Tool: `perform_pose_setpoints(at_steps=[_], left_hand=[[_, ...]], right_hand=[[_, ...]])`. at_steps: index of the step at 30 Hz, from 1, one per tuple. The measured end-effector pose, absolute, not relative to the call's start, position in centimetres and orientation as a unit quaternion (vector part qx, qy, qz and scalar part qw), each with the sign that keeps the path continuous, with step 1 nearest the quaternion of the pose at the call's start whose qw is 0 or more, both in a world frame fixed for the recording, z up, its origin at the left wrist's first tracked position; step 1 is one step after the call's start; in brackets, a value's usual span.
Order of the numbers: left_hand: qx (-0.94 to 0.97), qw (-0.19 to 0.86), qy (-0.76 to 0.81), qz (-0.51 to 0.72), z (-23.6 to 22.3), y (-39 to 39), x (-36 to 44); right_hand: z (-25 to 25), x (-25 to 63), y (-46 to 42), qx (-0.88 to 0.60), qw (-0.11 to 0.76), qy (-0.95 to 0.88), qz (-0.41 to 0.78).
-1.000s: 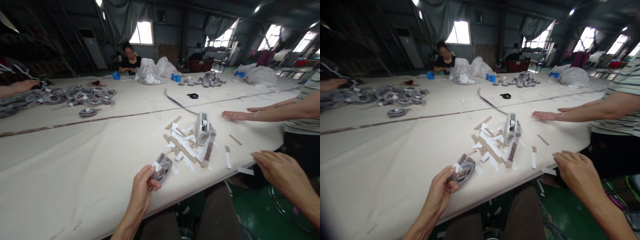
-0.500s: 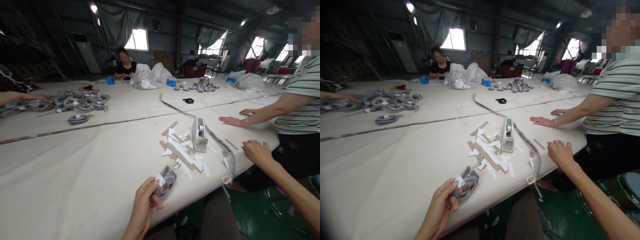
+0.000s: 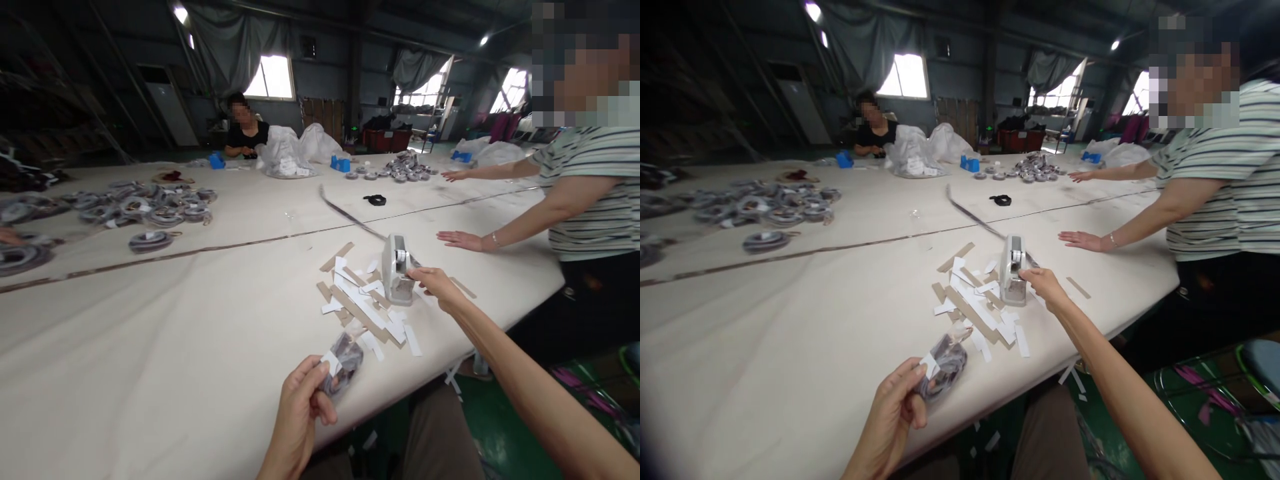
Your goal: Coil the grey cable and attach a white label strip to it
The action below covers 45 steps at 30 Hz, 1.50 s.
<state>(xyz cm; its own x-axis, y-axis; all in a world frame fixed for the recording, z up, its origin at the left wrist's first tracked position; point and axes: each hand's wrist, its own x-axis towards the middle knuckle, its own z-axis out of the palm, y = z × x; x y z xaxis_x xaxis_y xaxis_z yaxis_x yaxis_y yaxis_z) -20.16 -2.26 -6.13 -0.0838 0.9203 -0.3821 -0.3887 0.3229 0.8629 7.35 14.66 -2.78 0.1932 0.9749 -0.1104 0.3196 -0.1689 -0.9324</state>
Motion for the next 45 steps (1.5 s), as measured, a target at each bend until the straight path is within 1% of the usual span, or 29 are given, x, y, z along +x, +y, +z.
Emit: perform_pose_setpoints(at_steps=[8,14,20,24,27,29,32,36,38,40,43,45], left_hand=[[0.263,0.633,0.515,0.515,-6.9,-2.2,-20.4],[0.244,0.622,0.514,0.538,-6.4,-2.1,-19.9],[0.237,0.626,0.507,0.544,-6.0,-1.4,-19.4],[0.246,0.620,0.496,0.556,-5.6,-0.9,-19.4],[0.251,0.627,0.484,0.556,-5.0,-0.5,-19.2],[0.262,0.623,0.481,0.558,-4.4,-0.2,-19.0],[0.289,0.615,0.474,0.559,-3.7,0.0,-18.5],[0.328,0.605,0.467,0.555,-3.4,0.0,-17.4],[0.352,0.593,0.467,0.554,-3.2,-0.2,-16.9],[0.376,0.577,0.470,0.553,-3.0,-0.6,-16.4],[0.404,0.547,0.484,0.551,-2.6,-1.1,-16.1],[0.418,0.531,0.492,0.549,-2.3,-1.5,-16.1]], right_hand=[[-2.6,5.9,15.0,-0.635,0.476,-0.425,0.436],[-3.1,5.9,11.9,-0.587,0.523,-0.403,0.468],[-6.7,5.1,9.8,-0.556,0.514,-0.367,0.541],[-8.9,5.0,11.1,-0.573,0.524,-0.362,0.516],[-9.6,5.5,11.0,-0.589,0.514,-0.362,0.508],[-9.3,5.8,9.9,-0.585,0.504,-0.365,0.520],[-7.4,5.8,7.4,-0.552,0.484,-0.379,0.563],[-3.4,4.2,4.0,-0.418,0.476,-0.451,0.629],[-1.8,2.8,2.7,-0.354,0.469,-0.503,0.634],[-1.0,1.4,1.8,-0.326,0.448,-0.550,0.625],[-1.3,-0.5,1.4,-0.325,0.413,-0.593,0.610],[-1.8,-1.3,1.5,-0.340,0.406,-0.600,0.600]])
